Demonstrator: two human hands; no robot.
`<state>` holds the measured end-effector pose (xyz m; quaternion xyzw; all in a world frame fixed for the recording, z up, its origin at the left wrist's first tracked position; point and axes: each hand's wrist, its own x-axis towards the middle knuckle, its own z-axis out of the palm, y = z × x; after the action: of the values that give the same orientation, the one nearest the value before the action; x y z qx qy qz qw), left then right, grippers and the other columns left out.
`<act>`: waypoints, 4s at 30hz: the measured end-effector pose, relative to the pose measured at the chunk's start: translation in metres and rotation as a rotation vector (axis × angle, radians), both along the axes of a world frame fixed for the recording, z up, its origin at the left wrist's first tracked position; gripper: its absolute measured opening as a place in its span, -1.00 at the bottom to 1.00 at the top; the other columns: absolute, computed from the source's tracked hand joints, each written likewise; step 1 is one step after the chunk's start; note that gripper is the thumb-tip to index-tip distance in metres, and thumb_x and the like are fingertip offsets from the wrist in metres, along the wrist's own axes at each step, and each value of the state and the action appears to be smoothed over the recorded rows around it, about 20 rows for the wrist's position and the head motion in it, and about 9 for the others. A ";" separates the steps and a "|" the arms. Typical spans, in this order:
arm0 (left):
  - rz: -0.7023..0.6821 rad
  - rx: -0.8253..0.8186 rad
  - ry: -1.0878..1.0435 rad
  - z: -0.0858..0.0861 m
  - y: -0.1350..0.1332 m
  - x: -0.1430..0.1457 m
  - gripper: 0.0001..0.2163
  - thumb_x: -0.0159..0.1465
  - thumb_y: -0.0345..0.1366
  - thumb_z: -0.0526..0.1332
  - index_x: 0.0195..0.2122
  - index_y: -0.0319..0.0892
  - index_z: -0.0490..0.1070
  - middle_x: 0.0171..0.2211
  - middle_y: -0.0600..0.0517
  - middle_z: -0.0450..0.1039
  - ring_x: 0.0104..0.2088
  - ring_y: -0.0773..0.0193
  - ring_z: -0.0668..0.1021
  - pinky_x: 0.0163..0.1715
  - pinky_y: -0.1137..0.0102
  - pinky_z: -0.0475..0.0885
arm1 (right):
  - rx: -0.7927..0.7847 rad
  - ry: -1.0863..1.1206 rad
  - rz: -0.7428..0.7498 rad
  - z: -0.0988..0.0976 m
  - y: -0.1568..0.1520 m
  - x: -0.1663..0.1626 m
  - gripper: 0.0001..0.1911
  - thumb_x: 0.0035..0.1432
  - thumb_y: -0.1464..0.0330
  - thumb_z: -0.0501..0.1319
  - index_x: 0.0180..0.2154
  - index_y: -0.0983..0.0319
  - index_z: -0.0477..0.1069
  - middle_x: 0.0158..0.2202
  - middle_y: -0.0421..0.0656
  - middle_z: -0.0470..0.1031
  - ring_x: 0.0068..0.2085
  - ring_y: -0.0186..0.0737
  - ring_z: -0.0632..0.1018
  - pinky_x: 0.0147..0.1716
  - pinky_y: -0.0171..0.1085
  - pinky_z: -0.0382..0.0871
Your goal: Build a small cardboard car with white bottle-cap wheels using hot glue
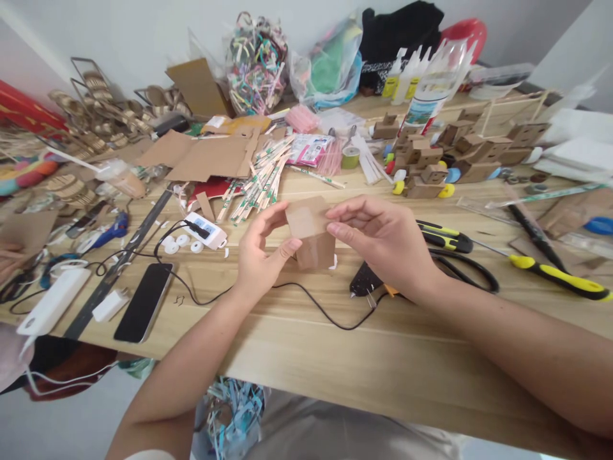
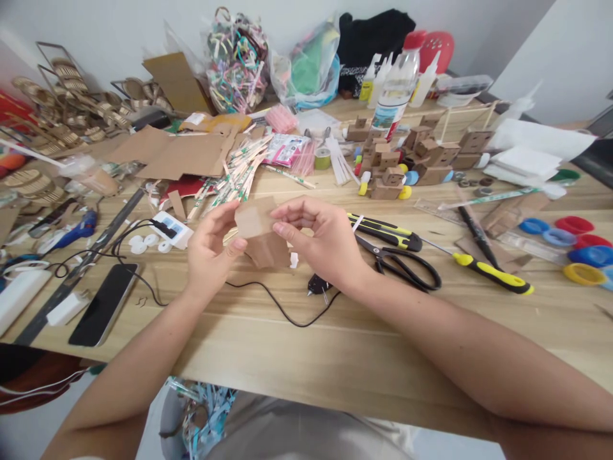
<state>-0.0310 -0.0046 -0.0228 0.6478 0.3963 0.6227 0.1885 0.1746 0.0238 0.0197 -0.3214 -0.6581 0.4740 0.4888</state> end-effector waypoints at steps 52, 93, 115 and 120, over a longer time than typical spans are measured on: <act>-0.064 -0.409 -0.161 0.026 -0.008 0.012 -0.60 0.10 0.12 0.50 -0.52 -0.10 0.51 -0.61 0.13 0.45 -0.58 0.35 0.48 -0.56 0.44 0.47 | 0.413 -0.272 -0.023 0.006 0.010 0.011 -0.83 0.27 0.25 0.36 -0.21 0.13 0.41 -0.31 -0.19 0.61 -0.36 -0.24 0.61 -0.29 -0.20 0.60; -0.365 -0.669 0.231 0.038 0.007 -0.044 -0.72 0.16 -0.08 0.44 -0.24 -0.11 0.47 -0.28 0.03 0.55 -0.23 0.22 0.57 -0.13 0.31 0.49 | 0.522 -0.630 0.217 0.007 0.021 0.017 -0.70 0.34 0.42 0.10 0.00 0.21 0.53 -0.07 -0.01 0.68 -0.28 -0.19 0.62 -0.31 -0.23 0.46; 0.042 -0.357 0.067 0.028 0.003 -0.016 -0.47 0.18 0.32 0.35 -0.45 -0.11 0.46 -0.51 0.06 0.44 -0.48 0.30 0.47 -0.44 0.37 0.44 | -0.324 -0.019 0.130 0.005 0.003 -0.003 -0.51 -0.16 0.00 0.59 -0.45 0.16 0.44 -0.41 -0.17 0.65 -0.30 -0.17 0.70 -0.23 -0.20 0.60; -0.073 -0.504 0.086 0.027 0.001 -0.006 -0.39 0.11 0.37 0.36 -0.59 -0.11 0.27 -0.62 0.13 0.26 -0.56 0.36 0.33 -0.52 0.41 0.25 | -0.233 -0.289 0.116 0.003 0.008 0.001 -0.54 -0.10 -0.02 0.55 -0.45 0.18 0.49 -0.42 -0.15 0.64 -0.36 -0.16 0.64 -0.28 -0.17 0.58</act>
<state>-0.0365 -0.0034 0.0042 0.6200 0.5232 0.4689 0.3494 0.1753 0.0318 0.0226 -0.4021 -0.6795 0.5234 0.3202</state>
